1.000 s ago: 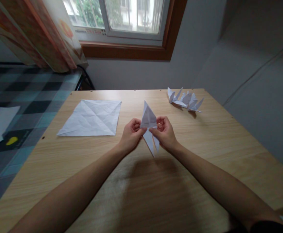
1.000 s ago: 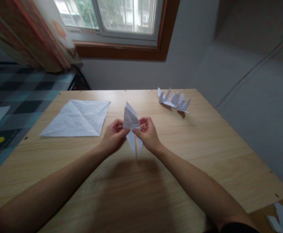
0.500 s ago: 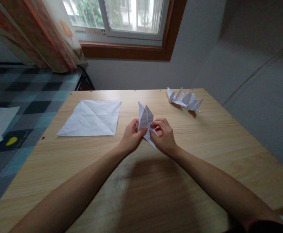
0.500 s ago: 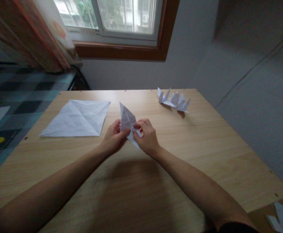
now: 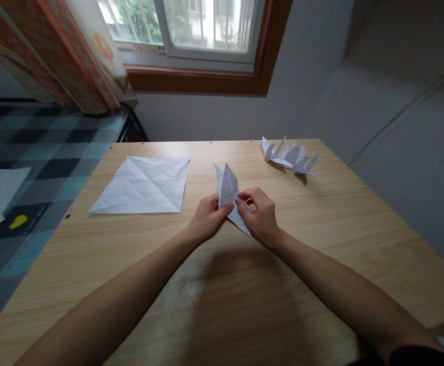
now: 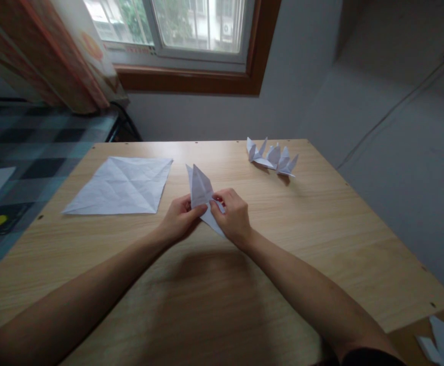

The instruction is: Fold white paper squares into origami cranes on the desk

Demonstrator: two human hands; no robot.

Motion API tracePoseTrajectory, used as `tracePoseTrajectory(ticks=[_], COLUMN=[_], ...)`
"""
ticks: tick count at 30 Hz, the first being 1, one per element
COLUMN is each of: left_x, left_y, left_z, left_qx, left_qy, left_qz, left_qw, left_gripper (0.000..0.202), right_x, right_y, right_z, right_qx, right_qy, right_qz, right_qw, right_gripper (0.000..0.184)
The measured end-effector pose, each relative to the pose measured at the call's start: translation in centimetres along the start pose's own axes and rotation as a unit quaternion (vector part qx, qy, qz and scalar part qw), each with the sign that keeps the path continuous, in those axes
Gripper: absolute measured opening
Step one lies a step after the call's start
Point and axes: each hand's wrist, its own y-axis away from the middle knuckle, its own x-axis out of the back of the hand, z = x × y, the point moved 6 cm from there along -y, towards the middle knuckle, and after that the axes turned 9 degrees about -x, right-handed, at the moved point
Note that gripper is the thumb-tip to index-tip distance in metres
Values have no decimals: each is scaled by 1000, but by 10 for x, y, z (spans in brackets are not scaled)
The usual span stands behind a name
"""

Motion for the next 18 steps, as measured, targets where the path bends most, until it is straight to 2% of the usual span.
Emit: tracePoseTrajectory(ticks=[8,11,15,18], left_x=[2,3,3,3], left_y=[0,0,-1,-1], left_z=[-2,-4,-6,-7], left_qx=[14,18,28,31], left_qy=[15,22,47,62], left_qz=[21,33,41,39], left_qw=[1000,999,998,997], left_gripper=[22,21,22,23], right_x=[-1,-2,1,0], right_y=[4,4,1,-1], right_z=[-1,1,8,21], right_qx=[70,72,13,-87], right_qy=[47,48,-4,-76], right_qz=[-23,-28,-5,3], right_qw=[996,996,1000,993], right_gripper=[15,17,17,17])
